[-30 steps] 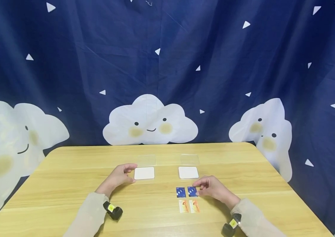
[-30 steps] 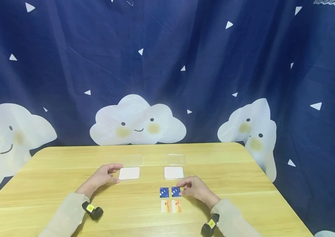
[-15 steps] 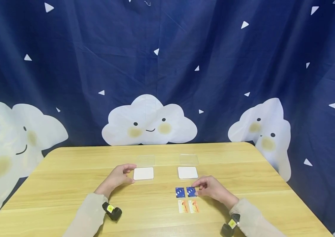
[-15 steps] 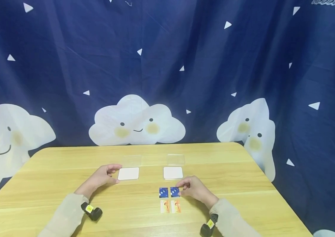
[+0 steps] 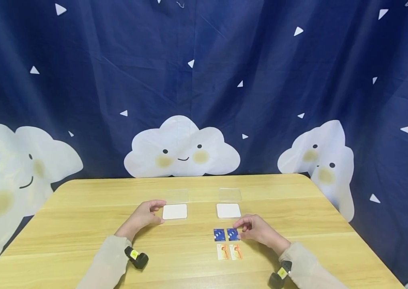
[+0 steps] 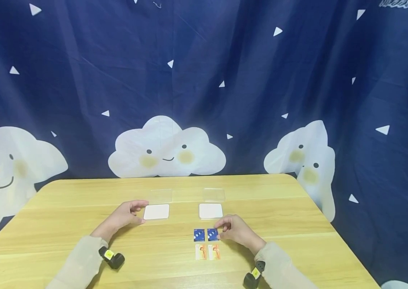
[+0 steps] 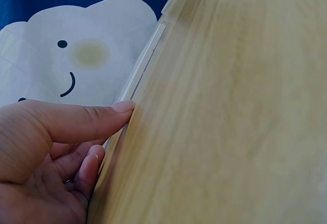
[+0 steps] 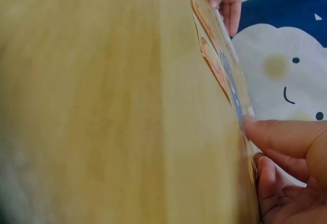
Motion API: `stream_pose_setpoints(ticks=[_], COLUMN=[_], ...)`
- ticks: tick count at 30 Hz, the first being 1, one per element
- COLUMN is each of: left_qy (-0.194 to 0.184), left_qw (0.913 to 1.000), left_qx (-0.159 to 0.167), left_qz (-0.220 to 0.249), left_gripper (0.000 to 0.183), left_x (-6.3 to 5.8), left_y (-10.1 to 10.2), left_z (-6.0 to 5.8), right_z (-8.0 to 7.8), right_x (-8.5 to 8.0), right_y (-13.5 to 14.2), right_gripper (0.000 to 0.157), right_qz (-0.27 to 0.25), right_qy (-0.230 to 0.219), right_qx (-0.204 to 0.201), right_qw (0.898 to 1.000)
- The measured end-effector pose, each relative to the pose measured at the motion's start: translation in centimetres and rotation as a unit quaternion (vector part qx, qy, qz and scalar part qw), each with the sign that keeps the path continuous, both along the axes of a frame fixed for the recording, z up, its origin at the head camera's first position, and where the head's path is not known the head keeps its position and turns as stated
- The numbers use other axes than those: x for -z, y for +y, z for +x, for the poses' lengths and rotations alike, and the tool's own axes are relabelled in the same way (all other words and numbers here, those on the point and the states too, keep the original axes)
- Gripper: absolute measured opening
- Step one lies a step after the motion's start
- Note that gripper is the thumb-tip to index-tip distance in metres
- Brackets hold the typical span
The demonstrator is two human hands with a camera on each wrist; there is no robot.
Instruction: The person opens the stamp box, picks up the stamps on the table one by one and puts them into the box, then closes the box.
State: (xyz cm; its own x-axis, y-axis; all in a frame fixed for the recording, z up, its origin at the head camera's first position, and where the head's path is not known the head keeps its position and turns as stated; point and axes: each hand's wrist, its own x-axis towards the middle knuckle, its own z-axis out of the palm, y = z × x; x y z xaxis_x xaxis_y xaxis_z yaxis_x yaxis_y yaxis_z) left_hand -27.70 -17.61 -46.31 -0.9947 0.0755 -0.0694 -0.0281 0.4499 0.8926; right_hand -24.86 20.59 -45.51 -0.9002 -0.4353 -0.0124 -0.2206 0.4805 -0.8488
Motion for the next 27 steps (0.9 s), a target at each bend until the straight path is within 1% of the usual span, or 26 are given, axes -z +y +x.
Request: stream_pose_setpoints(ticks=[7,16,27], left_qy=[-0.002,0.001,0.001], left_qw=[0.9999,0.9999,0.9998], left_qx=[-0.004,0.008,0.014], left_qz=[-0.009,0.015,0.014], left_gripper=[0.061,0.061,0.061], left_x=[0.04,0.11,0.09], left_y=[0.04,-0.13,-0.21], left_z=[0.02,0.06,0.08], right_z=[0.01,-0.01,0.08], right_x=[0.14,0.07,0.04], right_y=[-0.07,-0.31,-0.38], right_gripper=[0.028,0.023,0.022], right_qz=[-0.014,0.001,0.006], right_qy=[0.005,0.023,0.022], right_qx=[0.004,0.014,0.016], right_qw=[1.000,1.000,1.000])
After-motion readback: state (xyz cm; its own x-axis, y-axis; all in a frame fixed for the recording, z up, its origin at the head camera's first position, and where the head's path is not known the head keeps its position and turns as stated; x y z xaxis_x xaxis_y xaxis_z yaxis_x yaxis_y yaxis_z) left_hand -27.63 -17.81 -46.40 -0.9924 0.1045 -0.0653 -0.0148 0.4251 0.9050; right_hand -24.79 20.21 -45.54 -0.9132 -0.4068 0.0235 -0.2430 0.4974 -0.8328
